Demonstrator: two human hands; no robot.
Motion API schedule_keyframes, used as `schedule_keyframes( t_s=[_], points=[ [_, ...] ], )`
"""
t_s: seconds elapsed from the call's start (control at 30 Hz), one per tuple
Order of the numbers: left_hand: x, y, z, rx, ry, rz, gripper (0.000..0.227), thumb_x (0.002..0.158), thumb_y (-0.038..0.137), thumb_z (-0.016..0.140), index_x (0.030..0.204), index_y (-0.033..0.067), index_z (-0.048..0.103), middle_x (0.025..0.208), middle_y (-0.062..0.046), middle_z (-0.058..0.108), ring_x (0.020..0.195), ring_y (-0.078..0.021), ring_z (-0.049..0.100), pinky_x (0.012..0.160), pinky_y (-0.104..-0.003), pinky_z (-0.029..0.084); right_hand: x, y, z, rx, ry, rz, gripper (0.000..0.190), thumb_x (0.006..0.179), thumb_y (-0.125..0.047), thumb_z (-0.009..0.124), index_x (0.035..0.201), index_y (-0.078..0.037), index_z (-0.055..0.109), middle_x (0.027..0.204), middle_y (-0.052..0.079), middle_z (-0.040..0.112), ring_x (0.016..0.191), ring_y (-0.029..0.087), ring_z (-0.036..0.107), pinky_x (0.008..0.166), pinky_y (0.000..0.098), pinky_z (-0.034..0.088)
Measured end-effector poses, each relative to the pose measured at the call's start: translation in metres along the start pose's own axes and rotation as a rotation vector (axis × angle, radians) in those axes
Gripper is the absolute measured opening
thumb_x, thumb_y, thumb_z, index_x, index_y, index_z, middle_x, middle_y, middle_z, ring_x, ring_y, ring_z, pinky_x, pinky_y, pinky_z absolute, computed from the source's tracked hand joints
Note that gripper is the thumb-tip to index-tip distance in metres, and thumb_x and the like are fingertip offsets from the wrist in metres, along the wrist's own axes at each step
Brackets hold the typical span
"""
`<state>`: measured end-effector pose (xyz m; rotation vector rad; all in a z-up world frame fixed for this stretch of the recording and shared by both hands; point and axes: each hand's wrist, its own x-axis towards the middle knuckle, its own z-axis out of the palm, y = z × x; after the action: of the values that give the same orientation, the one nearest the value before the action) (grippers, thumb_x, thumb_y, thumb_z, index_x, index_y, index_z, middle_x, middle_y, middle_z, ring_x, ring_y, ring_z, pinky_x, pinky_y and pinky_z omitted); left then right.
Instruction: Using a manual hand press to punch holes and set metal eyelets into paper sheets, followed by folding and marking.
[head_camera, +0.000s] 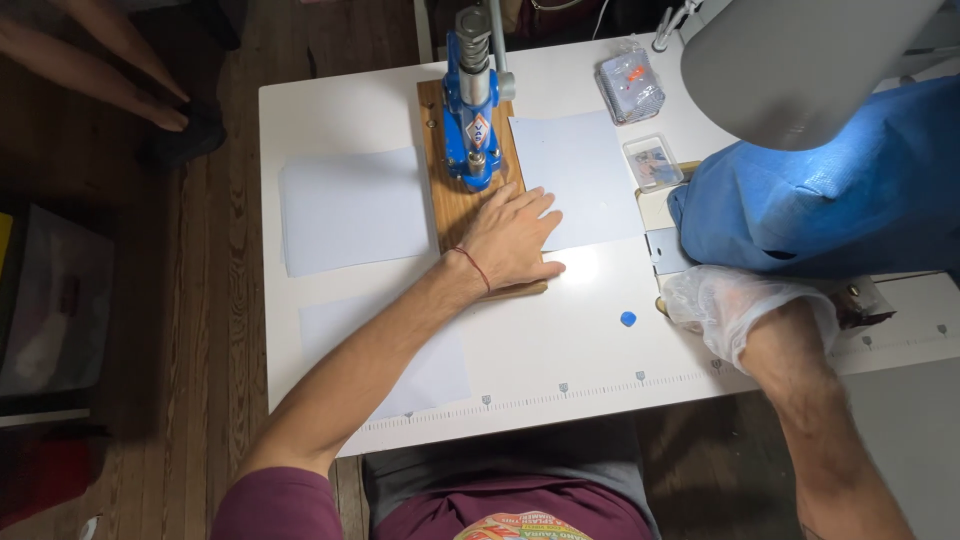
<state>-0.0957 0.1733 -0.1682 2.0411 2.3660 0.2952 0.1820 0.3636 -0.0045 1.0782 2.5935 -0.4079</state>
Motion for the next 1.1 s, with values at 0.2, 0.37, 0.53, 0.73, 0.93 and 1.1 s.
schedule_keyframes(
  t_s=[0.2,0.37,0.53,0.73,0.93,1.1],
  points=[
    [0.012,0.014,0.008,0.135,0.105,0.010,0.057,0.088,0.046,0.089,0.129,0.0096,0.076,0.112,-0.009,0.073,0.107,-0.0292,0.076,0.098,-0.050,0.053,0.020,0.074,0.046,-0.036,0.067,-0.019,0.043,0.103,-0.057,0.052,0.130,-0.024,0.051,0.130,-0.005,0.054,0.119,0.017,0.046,0.106,0.0371,0.029],
    [0.005,0.017,-0.013,0.176,0.078,0.128,0.042,0.089,0.048,0.091,0.107,0.0121,0.081,0.092,-0.007,0.078,0.088,-0.0289,0.082,0.080,-0.044,0.062,0.021,0.118,0.070,-0.071,0.125,-0.045,0.031,0.107,-0.048,0.057,0.115,-0.019,0.059,0.113,0.002,0.063,0.103,0.023,0.056,0.096,0.0423,0.037],
    [-0.003,0.005,-0.052,0.034,0.035,0.106,0.045,0.096,0.054,0.087,0.105,0.0105,0.080,0.096,-0.009,0.078,0.098,-0.0292,0.083,0.087,-0.043,0.065,0.003,0.119,0.075,-0.104,0.183,-0.078,0.028,0.111,-0.039,0.063,0.099,-0.014,0.066,0.097,0.008,0.072,0.088,0.029,0.067,0.086,0.0476,0.046],
    [-0.028,-0.010,-0.063,-0.044,-0.121,0.182,0.030,0.108,0.041,0.080,0.104,0.0114,0.073,0.115,-0.008,0.071,0.103,-0.0298,0.072,0.083,-0.048,0.064,-0.059,0.083,0.041,-0.169,0.308,-0.159,0.020,0.113,-0.029,0.067,0.099,-0.017,0.075,0.094,0.006,0.082,0.083,0.031,0.077,0.078,0.0515,0.056],
    [-0.062,-0.013,-0.056,0.002,0.168,0.359,0.018,0.119,0.020,0.063,0.128,0.0079,0.074,0.135,-0.010,0.079,0.128,-0.0291,0.076,0.104,-0.044,0.067,-0.122,0.036,-0.009,0.060,0.664,-0.506,0.017,0.118,0.000,0.078,0.132,-0.007,0.085,0.133,0.008,0.084,0.097,0.021,0.078,0.100,0.0353,0.061],
    [-0.091,0.002,-0.052,0.133,0.124,0.395,0.095,0.093,0.078,0.086,0.147,0.0016,0.071,0.154,-0.021,0.074,0.146,-0.0358,0.069,0.126,-0.047,0.054,-0.116,-0.002,-0.016,0.354,0.641,-0.671,0.017,0.117,-0.001,0.073,0.123,-0.009,0.087,0.124,0.013,0.082,0.076,0.016,0.078,0.071,0.0278,0.066]
  ],
)
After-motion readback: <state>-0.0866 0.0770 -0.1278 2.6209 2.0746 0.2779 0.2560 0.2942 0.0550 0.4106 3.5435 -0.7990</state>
